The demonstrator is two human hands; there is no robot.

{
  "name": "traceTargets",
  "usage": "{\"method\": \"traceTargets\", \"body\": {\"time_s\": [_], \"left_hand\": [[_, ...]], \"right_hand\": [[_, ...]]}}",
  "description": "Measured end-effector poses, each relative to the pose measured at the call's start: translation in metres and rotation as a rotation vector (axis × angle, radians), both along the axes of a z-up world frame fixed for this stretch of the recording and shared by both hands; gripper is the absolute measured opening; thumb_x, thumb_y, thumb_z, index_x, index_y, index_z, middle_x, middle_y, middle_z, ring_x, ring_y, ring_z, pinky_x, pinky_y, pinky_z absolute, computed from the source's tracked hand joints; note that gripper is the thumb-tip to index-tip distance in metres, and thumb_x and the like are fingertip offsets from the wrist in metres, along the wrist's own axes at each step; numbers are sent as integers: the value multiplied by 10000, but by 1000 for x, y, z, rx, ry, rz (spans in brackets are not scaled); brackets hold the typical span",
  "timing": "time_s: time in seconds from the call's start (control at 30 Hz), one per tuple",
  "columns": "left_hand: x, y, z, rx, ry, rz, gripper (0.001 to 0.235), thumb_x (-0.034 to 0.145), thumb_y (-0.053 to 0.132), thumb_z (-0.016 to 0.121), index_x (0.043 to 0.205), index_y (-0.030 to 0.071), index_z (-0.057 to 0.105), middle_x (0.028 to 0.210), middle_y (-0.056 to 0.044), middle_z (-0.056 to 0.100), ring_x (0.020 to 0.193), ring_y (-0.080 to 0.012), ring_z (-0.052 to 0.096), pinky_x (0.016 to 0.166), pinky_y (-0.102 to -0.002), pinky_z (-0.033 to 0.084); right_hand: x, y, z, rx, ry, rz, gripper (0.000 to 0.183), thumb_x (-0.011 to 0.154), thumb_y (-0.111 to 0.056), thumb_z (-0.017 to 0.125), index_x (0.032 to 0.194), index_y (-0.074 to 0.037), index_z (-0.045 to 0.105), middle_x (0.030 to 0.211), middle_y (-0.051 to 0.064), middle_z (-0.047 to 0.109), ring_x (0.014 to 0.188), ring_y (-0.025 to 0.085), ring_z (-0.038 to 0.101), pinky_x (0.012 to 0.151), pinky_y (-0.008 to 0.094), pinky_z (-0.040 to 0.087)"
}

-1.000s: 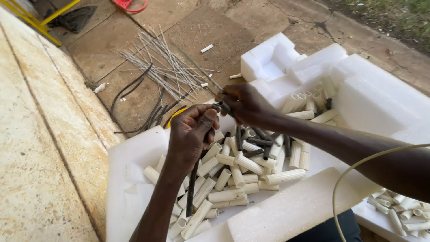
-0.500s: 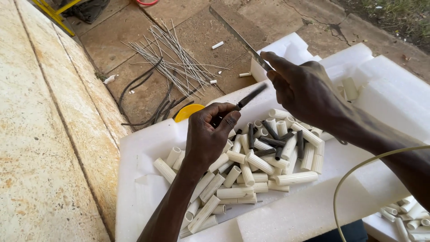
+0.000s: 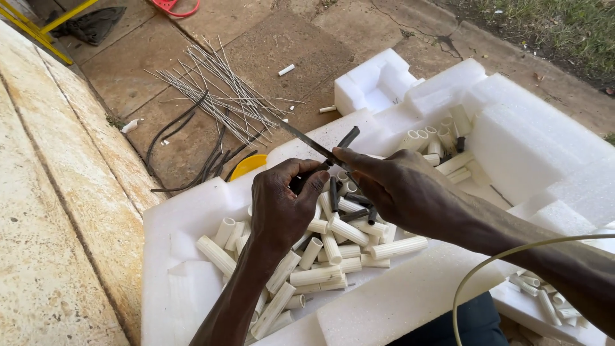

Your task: Cutting small sections of plastic tubing using a handheld hacksaw blade

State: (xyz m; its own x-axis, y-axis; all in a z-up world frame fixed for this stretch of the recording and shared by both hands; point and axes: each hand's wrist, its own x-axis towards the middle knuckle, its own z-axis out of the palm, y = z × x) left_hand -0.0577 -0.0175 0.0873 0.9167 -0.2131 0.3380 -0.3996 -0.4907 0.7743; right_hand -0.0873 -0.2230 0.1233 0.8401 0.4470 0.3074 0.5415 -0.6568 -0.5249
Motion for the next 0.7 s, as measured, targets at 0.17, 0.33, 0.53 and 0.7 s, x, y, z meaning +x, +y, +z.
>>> {"method": "traceTargets", "body": {"time_s": [0.17, 0.33, 0.53, 0.7], "left_hand": [[2, -2, -5, 31, 6, 61, 177, 855, 277, 725, 903, 126, 802, 779, -12, 807, 644, -149, 742, 618, -334, 549], [3, -3, -12, 42, 32, 78, 169, 853, 270, 736, 878, 119, 808, 772, -14, 815, 665, -140, 762, 639, -340, 557], [-7, -11, -22, 113, -95, -80, 126, 933, 141, 699, 895, 44, 771, 679, -156, 699, 689, -381, 733, 580, -441, 608], [2, 4, -27, 3, -15, -29, 130, 924, 136, 702, 844, 58, 770, 665, -182, 704, 709, -394, 742, 579, -408, 590]], "right_hand": [[-4, -1, -4, -27, -11, -6, 394, 1005, -100, 509, 1387, -80, 605, 425, 52, 515, 270, 181, 495, 319, 350, 334], [-9, -9, -5, -36, -8, 54, 384, 1001, -60, 506, 1370, -39, 610, 445, 28, 443, 292, 133, 429, 333, 318, 288], [10, 5, -27, 32, 118, -18, 312, 922, -144, 557, 1185, -77, 711, 448, 265, 537, 377, 486, 567, 376, 521, 416], [-7, -5, -29, 156, 283, 1, 295, 927, -106, 520, 1087, -47, 760, 395, 194, 540, 268, 312, 523, 359, 411, 455]]}}
